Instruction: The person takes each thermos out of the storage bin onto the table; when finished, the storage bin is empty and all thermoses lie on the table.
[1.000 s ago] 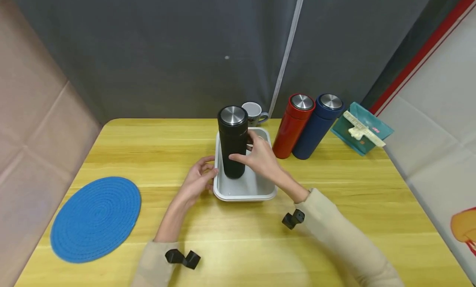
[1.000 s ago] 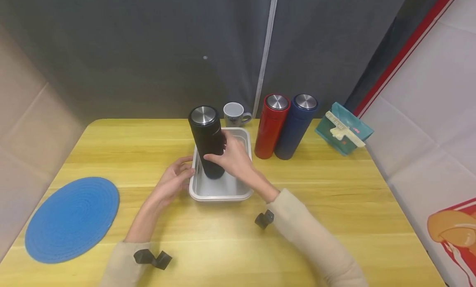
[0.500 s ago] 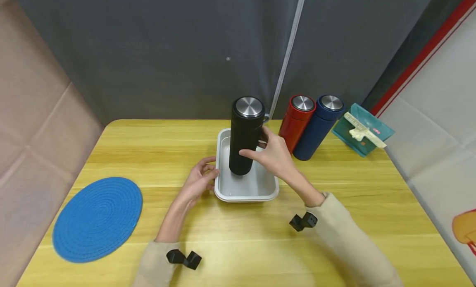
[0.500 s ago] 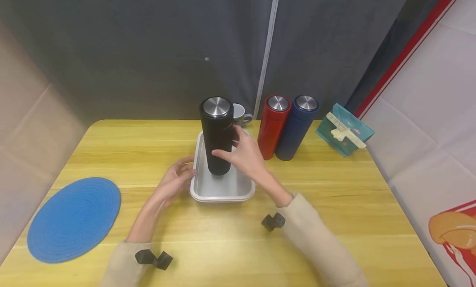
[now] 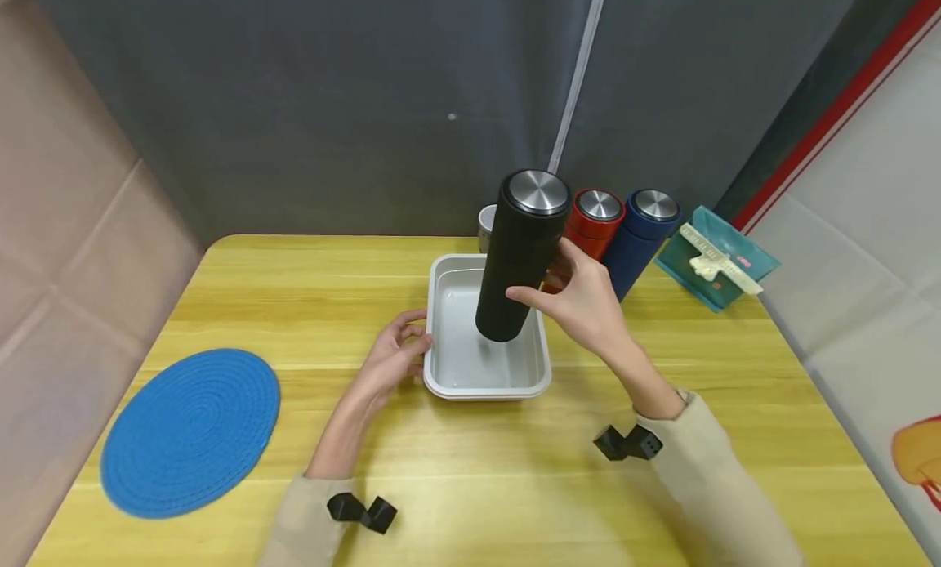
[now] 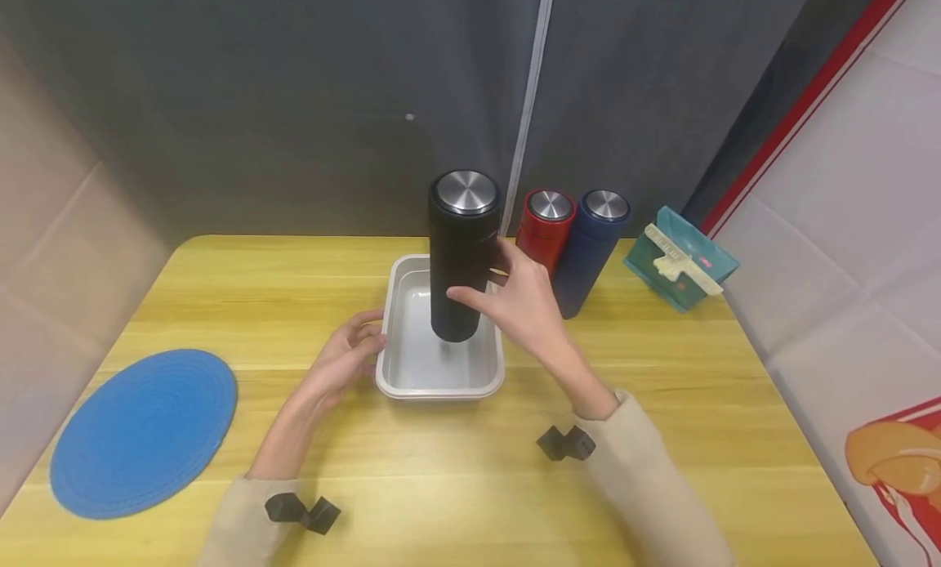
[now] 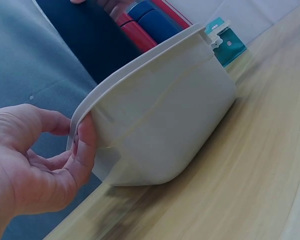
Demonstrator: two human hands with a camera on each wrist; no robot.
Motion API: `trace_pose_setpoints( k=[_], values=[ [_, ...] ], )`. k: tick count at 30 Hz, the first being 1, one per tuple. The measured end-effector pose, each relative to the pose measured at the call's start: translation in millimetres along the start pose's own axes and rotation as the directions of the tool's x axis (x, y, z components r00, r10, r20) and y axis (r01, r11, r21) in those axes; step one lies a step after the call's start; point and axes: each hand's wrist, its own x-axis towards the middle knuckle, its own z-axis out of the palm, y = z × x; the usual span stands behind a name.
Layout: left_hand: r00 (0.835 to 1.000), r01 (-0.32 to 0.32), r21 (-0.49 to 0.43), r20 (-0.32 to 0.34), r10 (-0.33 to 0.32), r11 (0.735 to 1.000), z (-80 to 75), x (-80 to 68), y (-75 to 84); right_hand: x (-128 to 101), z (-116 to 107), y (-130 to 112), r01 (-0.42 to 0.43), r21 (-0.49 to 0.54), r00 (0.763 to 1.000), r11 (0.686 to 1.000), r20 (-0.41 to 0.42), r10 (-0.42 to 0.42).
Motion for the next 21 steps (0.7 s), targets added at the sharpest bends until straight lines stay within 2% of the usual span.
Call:
trace_pose_setpoints(
  k=[5,9,15,21],
  values=[
    [1.000,0.008,-0.003,-0.005,-0.008,1.000,-0.6,-0.2,-0.8,-2.9,-14.7,-4.0,-0.016,0.105,1.000,0.994,-0.005,0.016],
    [1.000,0.003,-0.005,-0.012,-0.003,1.000,-1.0,1.2,-0.1,-5.3,-28.3,-7.5,-0.021,0.148,1.000,0.989,-0.016,0.023],
    [1.000,0.003,-0.002,-0.012,-0.003,1.000,-0.3,0.8,0.2,-12.8,-45.3,-5.9,-0.004,0.063,0.997,0.998,-0.078,0.009],
    [1.000,0.007,-0.008,-0.018,-0.007,1.000,0.9,-0.6,0.6,-21.6,-60.4,4.9,-0.077,-0.022,0.990,0.997,-0.118,0.074]
  ],
)
